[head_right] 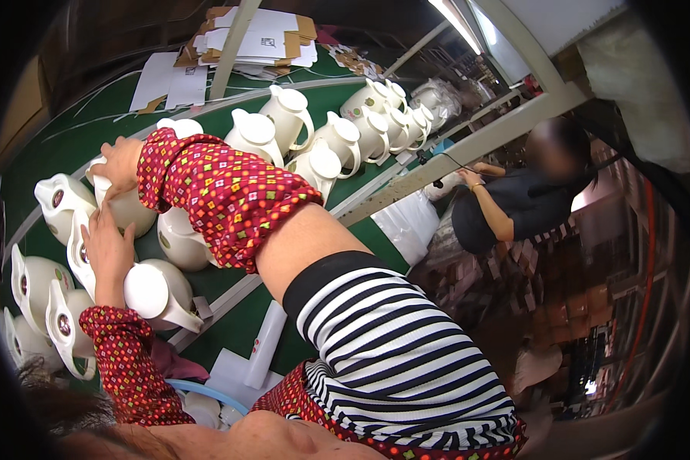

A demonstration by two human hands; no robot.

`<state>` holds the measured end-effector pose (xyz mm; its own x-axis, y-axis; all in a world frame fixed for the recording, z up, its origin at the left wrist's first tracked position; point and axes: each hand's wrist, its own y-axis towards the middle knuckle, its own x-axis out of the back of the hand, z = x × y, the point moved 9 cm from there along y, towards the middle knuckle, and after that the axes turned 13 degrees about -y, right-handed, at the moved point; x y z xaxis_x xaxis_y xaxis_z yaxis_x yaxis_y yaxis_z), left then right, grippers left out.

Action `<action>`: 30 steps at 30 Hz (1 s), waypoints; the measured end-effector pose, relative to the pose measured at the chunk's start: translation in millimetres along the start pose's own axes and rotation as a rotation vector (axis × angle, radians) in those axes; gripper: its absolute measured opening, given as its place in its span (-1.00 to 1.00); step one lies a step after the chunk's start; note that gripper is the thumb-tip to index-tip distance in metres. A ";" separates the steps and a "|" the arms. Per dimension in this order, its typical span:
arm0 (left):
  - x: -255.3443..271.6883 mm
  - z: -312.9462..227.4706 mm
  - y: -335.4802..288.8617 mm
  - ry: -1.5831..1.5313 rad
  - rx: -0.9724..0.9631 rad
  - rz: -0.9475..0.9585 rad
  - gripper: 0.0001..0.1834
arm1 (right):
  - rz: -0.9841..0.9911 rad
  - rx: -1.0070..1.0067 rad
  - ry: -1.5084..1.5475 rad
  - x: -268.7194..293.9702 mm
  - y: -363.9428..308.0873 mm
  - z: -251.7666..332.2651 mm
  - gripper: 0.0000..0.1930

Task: The person assembles white plastic pitchers by placing lids on them and applying small round stickers to the body. The person handles pitchers and lids one at a time, peels stickers from a sheet, and places them on the pitcher surface. Finished pitchers are set aside on the table.

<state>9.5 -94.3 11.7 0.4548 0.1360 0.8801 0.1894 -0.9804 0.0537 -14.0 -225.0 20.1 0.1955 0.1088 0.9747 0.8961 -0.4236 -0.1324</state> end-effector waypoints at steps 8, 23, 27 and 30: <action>-10.1 9.6 2.4 -0.011 0.042 0.016 -0.13 | -0.274 -0.583 0.135 -13.1 -4.6 2.0 -0.20; 26.8 -32.4 28.0 -0.176 -0.428 -0.029 0.40 | -0.369 -0.327 0.066 -7.6 -96.9 19.1 -0.08; -3.7 -17.5 48.2 0.010 -0.443 0.099 0.34 | -0.393 -0.244 0.070 -9.1 -111.3 33.8 -0.05; -0.2 -25.7 56.3 -0.169 -0.332 0.206 0.04 | -0.313 -0.131 0.115 -3.9 -117.6 21.1 -0.05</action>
<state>-2.3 -153.2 26.7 0.5953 -0.0729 0.8002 -0.1983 -0.9784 0.0584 -111.7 -156.7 28.1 -0.1334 0.1522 0.9793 0.8454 -0.4983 0.1926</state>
